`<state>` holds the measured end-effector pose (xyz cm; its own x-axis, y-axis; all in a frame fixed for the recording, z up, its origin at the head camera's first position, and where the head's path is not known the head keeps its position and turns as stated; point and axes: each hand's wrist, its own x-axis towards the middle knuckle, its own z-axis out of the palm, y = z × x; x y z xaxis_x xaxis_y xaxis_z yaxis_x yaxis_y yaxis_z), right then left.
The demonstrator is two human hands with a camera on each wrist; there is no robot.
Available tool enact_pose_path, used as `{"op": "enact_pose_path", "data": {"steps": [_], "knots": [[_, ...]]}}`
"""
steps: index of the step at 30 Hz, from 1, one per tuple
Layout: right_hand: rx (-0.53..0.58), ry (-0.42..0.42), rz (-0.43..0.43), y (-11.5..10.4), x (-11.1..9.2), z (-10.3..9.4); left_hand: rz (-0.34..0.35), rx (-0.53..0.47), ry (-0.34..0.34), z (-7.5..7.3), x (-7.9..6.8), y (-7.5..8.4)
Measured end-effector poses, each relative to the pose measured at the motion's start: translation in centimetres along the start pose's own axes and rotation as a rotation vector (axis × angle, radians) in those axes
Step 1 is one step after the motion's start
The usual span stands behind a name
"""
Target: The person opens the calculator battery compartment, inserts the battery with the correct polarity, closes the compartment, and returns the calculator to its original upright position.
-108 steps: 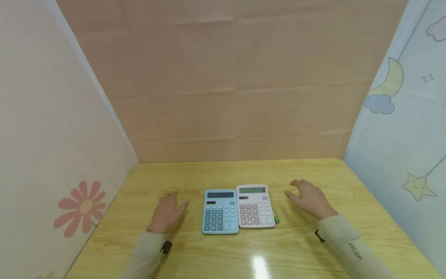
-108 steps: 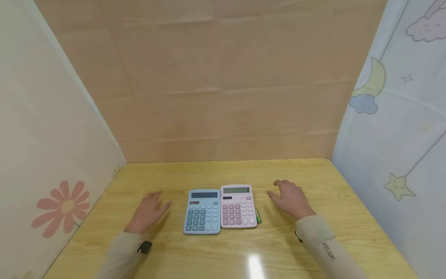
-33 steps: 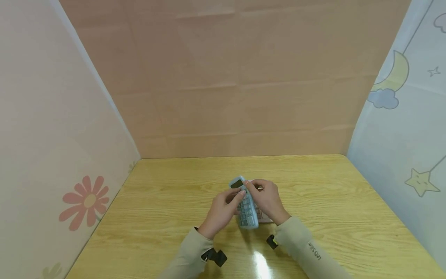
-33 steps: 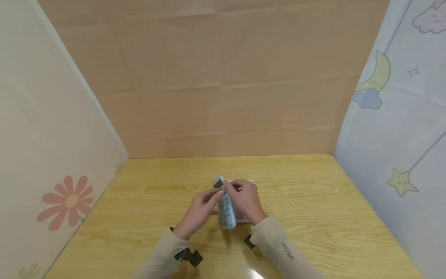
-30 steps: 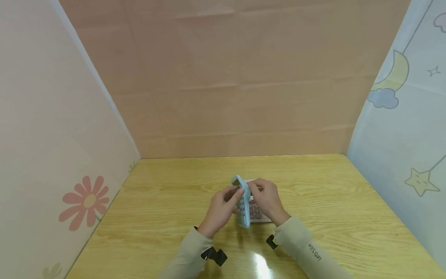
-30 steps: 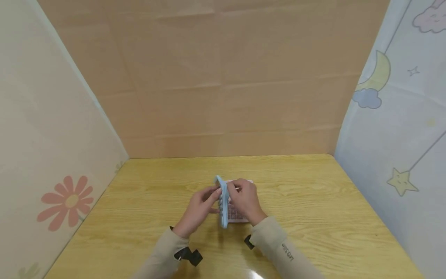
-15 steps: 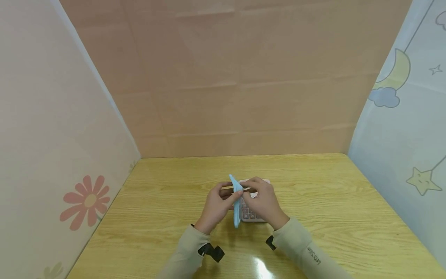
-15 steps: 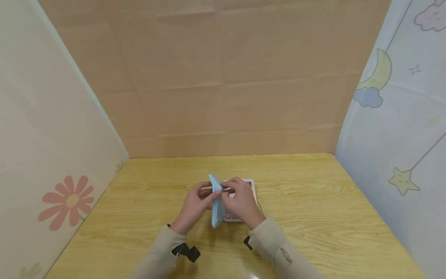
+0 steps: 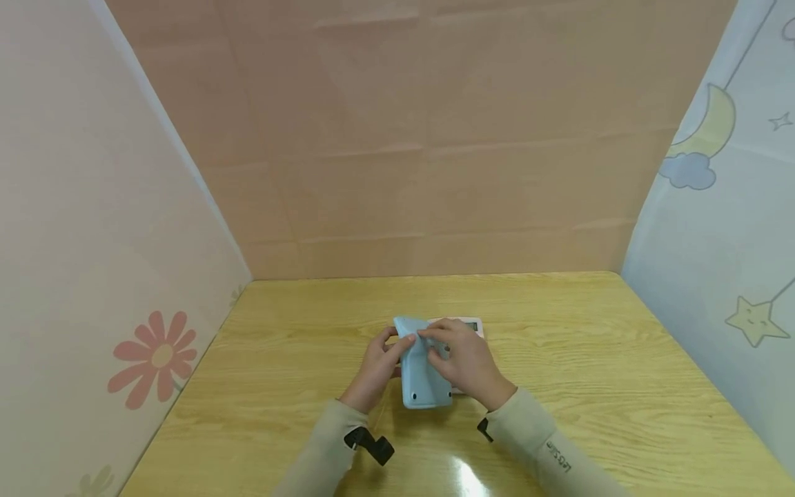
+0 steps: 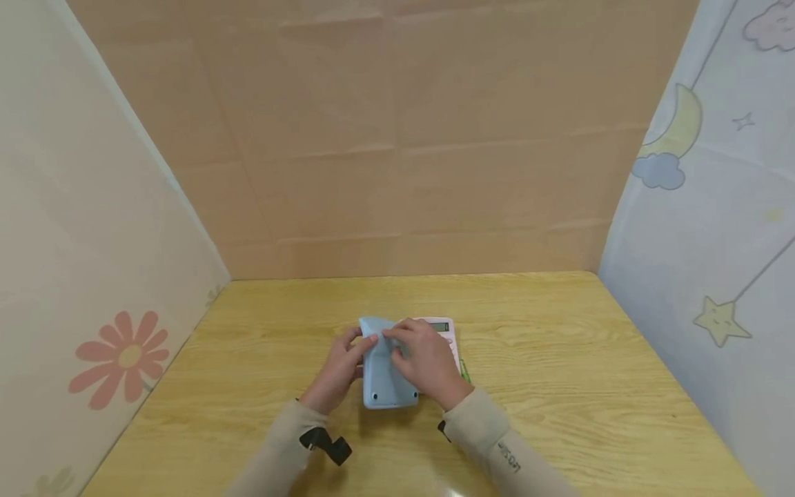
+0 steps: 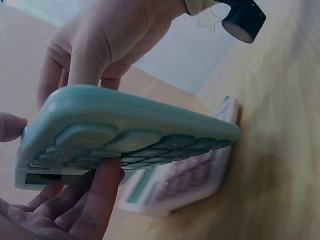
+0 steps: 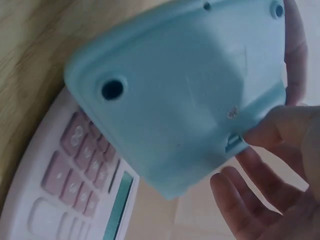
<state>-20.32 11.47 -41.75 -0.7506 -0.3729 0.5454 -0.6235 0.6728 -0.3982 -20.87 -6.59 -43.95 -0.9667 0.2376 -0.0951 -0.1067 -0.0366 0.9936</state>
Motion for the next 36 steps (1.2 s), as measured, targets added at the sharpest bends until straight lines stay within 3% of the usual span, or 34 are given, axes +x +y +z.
{"op": "enact_pose_path", "data": {"steps": [5,11,14,17,22,28,32,36], "knots": [[-0.095,-0.140,-0.041,0.9,0.0,0.4,-0.092,-0.080,-0.023,-0.2,1.2,-2.2],[-0.109,-0.237,-0.047,2.0,-0.3,0.8,-0.133,-0.132,-0.041,-0.1,1.9,-4.2],[-0.105,-0.267,-0.054,2.3,-0.5,0.9,-0.165,-0.117,-0.020,-0.1,1.9,-4.9],[-0.137,-0.282,-0.077,2.6,-1.0,1.1,-0.173,-0.022,0.008,0.0,1.7,-5.5],[-0.221,-0.275,-0.143,2.9,-1.6,1.4,-0.123,0.192,0.062,0.4,1.3,-5.7],[-0.252,-0.253,-0.233,2.9,-1.6,1.6,-0.026,0.351,0.090,-0.1,0.8,-5.4],[-0.243,-0.219,-0.298,3.1,-1.2,1.6,0.051,0.399,0.070,-0.6,0.7,-5.1],[-0.216,-0.200,-0.323,3.3,-0.9,1.6,0.077,0.401,0.036,-0.8,0.6,-5.1]]}}
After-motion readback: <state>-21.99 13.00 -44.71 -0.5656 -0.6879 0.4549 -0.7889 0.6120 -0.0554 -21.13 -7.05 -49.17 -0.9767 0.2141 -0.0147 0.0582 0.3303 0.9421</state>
